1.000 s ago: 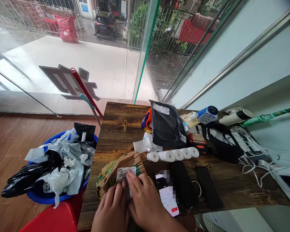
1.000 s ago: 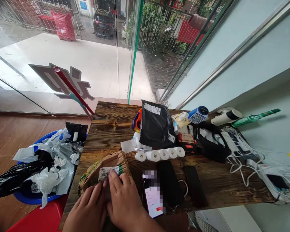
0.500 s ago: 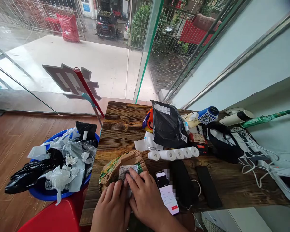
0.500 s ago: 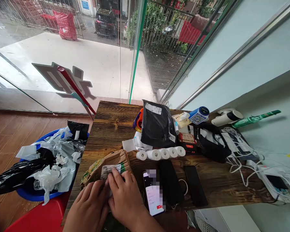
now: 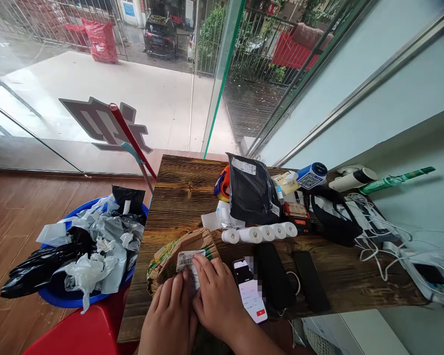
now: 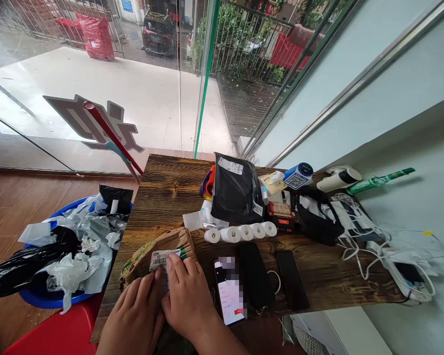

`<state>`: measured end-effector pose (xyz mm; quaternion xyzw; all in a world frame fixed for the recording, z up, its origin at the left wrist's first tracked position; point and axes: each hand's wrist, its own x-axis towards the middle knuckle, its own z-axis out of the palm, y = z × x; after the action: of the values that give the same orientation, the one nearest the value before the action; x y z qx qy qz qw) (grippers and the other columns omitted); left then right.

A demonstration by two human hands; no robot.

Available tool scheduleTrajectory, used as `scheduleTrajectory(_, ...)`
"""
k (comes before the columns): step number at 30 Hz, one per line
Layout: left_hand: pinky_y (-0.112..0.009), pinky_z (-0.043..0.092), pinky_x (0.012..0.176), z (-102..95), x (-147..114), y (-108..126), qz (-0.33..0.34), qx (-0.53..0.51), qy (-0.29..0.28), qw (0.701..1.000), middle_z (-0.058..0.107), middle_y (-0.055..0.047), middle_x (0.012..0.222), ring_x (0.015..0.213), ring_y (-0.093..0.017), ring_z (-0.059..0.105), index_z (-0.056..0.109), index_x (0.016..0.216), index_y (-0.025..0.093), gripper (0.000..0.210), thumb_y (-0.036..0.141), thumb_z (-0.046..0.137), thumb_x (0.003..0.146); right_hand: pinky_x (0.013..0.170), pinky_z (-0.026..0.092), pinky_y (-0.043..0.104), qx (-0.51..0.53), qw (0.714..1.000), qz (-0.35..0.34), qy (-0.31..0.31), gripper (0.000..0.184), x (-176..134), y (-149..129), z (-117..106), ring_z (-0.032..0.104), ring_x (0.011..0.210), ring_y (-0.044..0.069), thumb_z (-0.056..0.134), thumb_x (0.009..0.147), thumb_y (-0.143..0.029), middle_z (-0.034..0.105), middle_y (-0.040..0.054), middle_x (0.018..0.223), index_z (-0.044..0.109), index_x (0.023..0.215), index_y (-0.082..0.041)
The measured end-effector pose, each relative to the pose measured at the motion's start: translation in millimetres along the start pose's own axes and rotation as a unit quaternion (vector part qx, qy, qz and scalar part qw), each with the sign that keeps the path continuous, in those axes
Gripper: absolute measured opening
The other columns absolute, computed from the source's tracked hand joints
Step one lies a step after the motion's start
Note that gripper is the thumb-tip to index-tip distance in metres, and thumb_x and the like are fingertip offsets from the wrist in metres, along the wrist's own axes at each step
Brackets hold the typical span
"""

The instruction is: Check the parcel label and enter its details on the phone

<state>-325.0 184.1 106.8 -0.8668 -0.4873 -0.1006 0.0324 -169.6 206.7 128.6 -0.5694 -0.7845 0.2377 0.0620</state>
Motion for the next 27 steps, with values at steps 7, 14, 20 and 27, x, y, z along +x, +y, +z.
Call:
scheduleTrajectory(7, -0.039, 0.041, 0.084, -10.5, 10, -1, 0.031, 0.026, -0.007, 0.999, 0.06, -0.01, 0.102, 0.091, -0.023, 0.05, 0.056, 0.118, 0.01, 0.043, 0.016, 0.05, 0.076, 0.088, 0.045, 0.043, -0.004, 0.996, 0.056, 0.066, 0.044, 5, -12, 11, 0.049, 0.101, 0.025, 0.046, 0.088, -0.019, 0.053, 0.006, 0.135, 0.046, 0.131, -0.014)
scheduleTrajectory(14, -0.04, 0.046, 0.075, -19.9, 21, 4, 0.044, 0.049, -0.019, 0.998, 0.055, -0.013, 0.092, 0.082, -0.024, 0.048, 0.062, 0.111, 0.004, 0.039, 0.013, 0.051, 0.075, 0.083, 0.048, 0.038, 0.012, 0.991, 0.079, 0.111, 0.034, 7, -16, 15, 0.052, 0.096, 0.022, 0.042, 0.093, -0.021, 0.058, 0.0016, 0.13, 0.05, 0.127, -0.019)
scheduleTrajectory(20, -0.041, 0.046, 0.073, -23.2, 24, 8, 0.039, 0.063, -0.007, 0.997, 0.06, -0.015, 0.088, 0.081, -0.026, 0.049, 0.066, 0.105, 0.002, 0.036, 0.009, 0.049, 0.075, 0.082, 0.048, 0.038, 0.017, 0.99, 0.071, 0.12, 0.034, 6, -14, 16, 0.053, 0.096, 0.021, 0.04, 0.095, -0.02, 0.059, 0.0005, 0.13, 0.051, 0.126, -0.02)
scheduleTrajectory(27, -0.045, 0.045, 0.077, -23.6, 22, 7, 0.075, 0.09, -0.001, 0.993, 0.065, -0.023, 0.115, 0.083, -0.03, 0.054, 0.068, 0.106, 0.002, 0.04, 0.013, 0.05, 0.073, 0.086, 0.047, 0.038, 0.026, 0.989, 0.067, 0.129, 0.035, 5, -14, 14, 0.051, 0.098, 0.022, 0.044, 0.092, -0.019, 0.059, 0.0024, 0.128, 0.049, 0.127, -0.019)
